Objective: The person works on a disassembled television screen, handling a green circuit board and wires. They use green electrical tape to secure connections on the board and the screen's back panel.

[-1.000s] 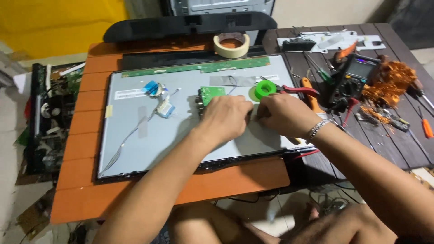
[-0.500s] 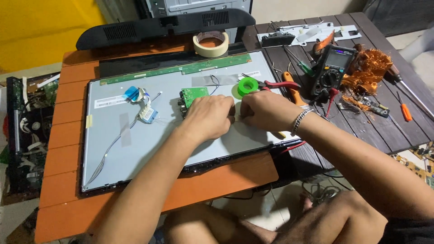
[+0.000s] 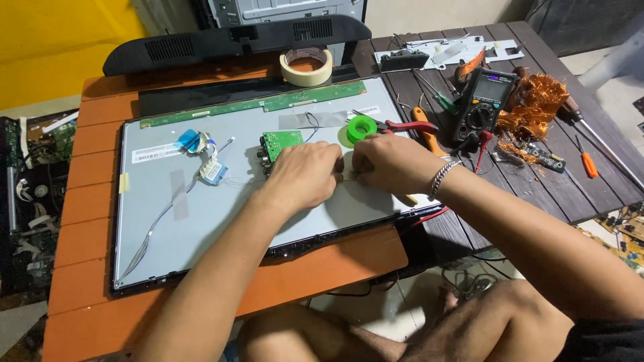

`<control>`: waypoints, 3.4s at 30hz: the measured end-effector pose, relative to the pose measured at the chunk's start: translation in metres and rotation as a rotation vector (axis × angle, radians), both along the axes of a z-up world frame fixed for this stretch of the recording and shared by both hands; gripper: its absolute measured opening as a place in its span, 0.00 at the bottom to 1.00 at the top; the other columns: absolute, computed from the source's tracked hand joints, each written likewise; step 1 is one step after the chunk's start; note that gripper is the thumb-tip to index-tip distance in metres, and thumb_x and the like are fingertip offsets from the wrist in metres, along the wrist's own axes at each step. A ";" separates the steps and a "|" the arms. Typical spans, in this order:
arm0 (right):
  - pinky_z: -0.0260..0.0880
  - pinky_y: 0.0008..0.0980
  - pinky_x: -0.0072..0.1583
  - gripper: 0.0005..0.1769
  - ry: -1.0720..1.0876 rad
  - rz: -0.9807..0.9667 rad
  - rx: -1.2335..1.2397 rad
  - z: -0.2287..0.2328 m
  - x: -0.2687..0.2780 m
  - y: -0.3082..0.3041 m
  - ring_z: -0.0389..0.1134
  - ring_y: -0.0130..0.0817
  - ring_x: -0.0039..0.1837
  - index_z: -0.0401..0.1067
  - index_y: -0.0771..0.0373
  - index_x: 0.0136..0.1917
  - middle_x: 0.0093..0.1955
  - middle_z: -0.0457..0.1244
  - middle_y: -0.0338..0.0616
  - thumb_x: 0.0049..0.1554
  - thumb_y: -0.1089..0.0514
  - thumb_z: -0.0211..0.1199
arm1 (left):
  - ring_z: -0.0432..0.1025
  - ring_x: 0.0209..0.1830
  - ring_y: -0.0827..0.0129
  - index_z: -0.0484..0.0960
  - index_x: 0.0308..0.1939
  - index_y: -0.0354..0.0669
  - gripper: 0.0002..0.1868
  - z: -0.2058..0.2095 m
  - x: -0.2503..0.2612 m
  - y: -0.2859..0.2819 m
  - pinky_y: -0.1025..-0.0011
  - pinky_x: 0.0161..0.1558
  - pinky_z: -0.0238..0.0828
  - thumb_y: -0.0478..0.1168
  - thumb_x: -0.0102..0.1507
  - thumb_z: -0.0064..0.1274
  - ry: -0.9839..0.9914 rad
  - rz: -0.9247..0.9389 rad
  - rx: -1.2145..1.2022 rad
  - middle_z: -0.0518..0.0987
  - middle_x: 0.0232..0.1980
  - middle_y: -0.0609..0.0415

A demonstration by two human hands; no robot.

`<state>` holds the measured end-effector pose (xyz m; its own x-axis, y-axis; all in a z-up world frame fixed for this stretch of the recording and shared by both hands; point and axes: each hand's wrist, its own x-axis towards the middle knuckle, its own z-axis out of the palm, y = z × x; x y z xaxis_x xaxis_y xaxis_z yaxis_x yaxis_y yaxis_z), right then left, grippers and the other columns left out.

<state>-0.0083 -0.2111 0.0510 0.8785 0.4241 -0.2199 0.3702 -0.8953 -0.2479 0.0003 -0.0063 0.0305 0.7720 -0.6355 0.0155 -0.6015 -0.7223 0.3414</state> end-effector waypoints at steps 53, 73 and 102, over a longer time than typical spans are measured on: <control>0.72 0.52 0.56 0.20 -0.140 0.020 0.003 0.000 -0.021 -0.019 0.72 0.52 0.57 0.74 0.62 0.58 0.48 0.70 0.52 0.54 0.54 0.71 | 0.79 0.50 0.45 0.81 0.39 0.51 0.03 0.015 -0.008 0.001 0.48 0.55 0.73 0.42 0.62 0.55 0.051 0.031 -0.068 0.83 0.41 0.49; 0.74 0.48 0.48 0.13 -0.293 0.037 0.026 -0.017 -0.016 -0.020 0.74 0.50 0.46 0.70 0.57 0.53 0.38 0.68 0.44 0.56 0.51 0.61 | 0.74 0.22 0.64 0.78 0.27 0.49 0.09 -0.032 -0.003 -0.002 0.66 0.22 0.74 0.38 0.63 0.49 -0.519 0.091 -0.153 0.69 0.20 0.61; 0.70 0.59 0.45 0.18 -0.218 -0.001 0.196 -0.017 -0.010 0.006 0.71 0.61 0.41 0.65 0.50 0.59 0.29 0.64 0.45 0.55 0.55 0.56 | 0.75 0.23 0.61 0.82 0.28 0.50 0.08 -0.022 -0.008 0.006 0.62 0.24 0.75 0.38 0.61 0.50 -0.503 0.177 -0.070 0.69 0.20 0.59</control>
<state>-0.0183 -0.2050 0.0342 0.8965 0.4390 0.0602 0.4328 -0.8385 -0.3312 -0.0074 -0.0002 0.0083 0.7534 -0.4802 0.4492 -0.5741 -0.8134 0.0934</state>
